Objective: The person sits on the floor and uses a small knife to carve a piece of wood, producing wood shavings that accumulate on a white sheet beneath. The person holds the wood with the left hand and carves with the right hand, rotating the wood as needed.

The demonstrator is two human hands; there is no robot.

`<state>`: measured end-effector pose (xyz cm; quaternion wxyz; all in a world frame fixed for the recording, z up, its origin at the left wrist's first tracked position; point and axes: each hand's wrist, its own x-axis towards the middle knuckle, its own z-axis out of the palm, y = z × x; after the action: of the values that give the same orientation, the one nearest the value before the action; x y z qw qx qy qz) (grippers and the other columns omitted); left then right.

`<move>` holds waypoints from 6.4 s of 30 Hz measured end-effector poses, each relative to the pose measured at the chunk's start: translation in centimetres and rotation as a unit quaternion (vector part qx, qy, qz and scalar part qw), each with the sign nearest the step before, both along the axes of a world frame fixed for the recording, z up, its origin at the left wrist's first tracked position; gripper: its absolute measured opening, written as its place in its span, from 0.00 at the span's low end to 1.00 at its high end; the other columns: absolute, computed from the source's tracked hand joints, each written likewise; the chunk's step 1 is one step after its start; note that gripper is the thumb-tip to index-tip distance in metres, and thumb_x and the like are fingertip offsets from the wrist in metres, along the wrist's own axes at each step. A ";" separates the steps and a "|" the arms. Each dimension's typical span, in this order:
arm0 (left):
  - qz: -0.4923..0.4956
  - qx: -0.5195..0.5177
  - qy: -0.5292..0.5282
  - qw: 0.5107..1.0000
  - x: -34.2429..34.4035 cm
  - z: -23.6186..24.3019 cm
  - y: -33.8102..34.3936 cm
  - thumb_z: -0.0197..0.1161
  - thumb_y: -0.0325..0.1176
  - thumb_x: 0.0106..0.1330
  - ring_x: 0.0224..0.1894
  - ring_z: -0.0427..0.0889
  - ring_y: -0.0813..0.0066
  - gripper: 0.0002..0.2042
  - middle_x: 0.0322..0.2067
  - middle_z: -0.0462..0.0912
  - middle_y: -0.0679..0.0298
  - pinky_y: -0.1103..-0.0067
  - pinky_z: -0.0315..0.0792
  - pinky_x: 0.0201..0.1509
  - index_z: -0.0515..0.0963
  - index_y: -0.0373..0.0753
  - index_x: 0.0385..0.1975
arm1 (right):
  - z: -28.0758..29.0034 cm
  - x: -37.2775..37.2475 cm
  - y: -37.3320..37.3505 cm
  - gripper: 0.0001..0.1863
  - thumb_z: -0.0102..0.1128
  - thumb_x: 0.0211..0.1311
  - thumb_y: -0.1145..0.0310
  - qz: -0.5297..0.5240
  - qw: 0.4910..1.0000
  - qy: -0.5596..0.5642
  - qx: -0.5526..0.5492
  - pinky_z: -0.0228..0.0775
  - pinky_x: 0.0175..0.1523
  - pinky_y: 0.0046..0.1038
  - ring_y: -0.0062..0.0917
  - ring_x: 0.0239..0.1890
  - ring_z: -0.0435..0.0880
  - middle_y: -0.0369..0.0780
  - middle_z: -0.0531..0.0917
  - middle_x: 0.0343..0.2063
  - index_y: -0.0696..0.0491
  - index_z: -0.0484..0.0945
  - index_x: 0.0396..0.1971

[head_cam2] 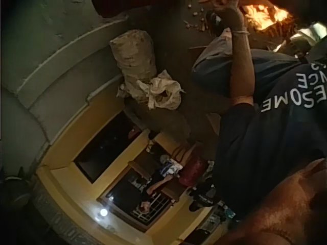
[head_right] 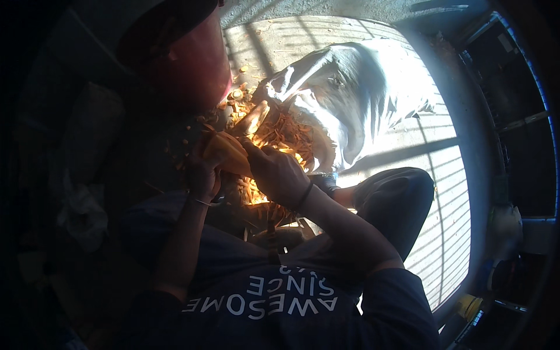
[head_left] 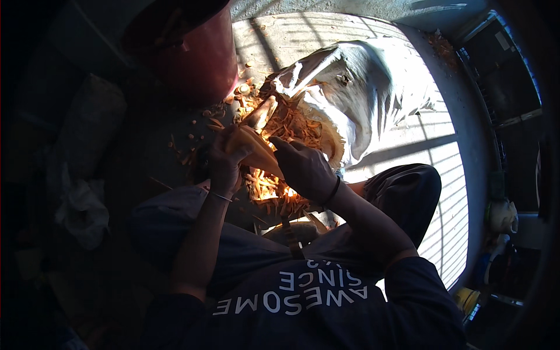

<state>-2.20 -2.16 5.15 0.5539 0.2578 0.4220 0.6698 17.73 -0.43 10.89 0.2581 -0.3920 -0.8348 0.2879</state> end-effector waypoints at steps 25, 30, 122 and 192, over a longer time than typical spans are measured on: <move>0.095 0.044 0.112 0.988 1.6 -2.0 -1.2 0.75 0.19 0.52 0.45 0.78 0.75 0.23 0.44 0.76 0.60 0.77 0.76 0.51 0.72 0.33 0.46 | -0.9 0.6 -0.6 0.16 0.58 0.67 0.67 0.044 0.997 -0.056 0.032 0.76 0.34 0.41 0.42 0.30 0.84 0.47 0.81 0.29 0.54 0.74 0.53; 0.083 0.027 0.118 0.989 1.6 -2.0 -1.3 0.73 0.18 0.50 0.45 0.77 0.76 0.23 0.42 0.75 0.61 0.76 0.73 0.54 0.71 0.34 0.45 | -1.0 0.8 -0.4 0.12 0.55 0.69 0.65 0.039 0.995 -0.096 0.000 0.75 0.34 0.43 0.45 0.31 0.84 0.49 0.81 0.28 0.54 0.72 0.46; -0.150 -0.032 -0.015 0.988 2.6 -1.3 -1.9 0.67 0.15 0.49 0.46 0.85 0.69 0.28 0.45 0.83 0.57 0.75 0.81 0.52 0.73 0.31 0.54 | -4.1 4.6 5.2 0.17 0.70 0.59 0.58 0.137 0.989 -0.006 -0.051 0.75 0.35 0.37 0.40 0.27 0.85 0.43 0.85 0.24 0.51 0.83 0.43; -0.172 -0.115 -0.213 0.955 0.0 -4.4 -0.8 0.55 0.44 0.70 0.48 0.84 0.65 0.18 0.45 0.83 0.62 0.68 0.78 0.55 0.77 0.41 0.52 | -4.6 0.9 1.8 0.20 0.72 0.54 0.63 0.103 0.990 0.096 -0.020 0.76 0.38 0.35 0.38 0.31 0.87 0.43 0.86 0.29 0.54 0.83 0.46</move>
<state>-2.23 -2.94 0.72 0.7639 0.1120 0.3178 0.5504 18.63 1.34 6.31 0.2981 -0.2791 -0.8363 0.3657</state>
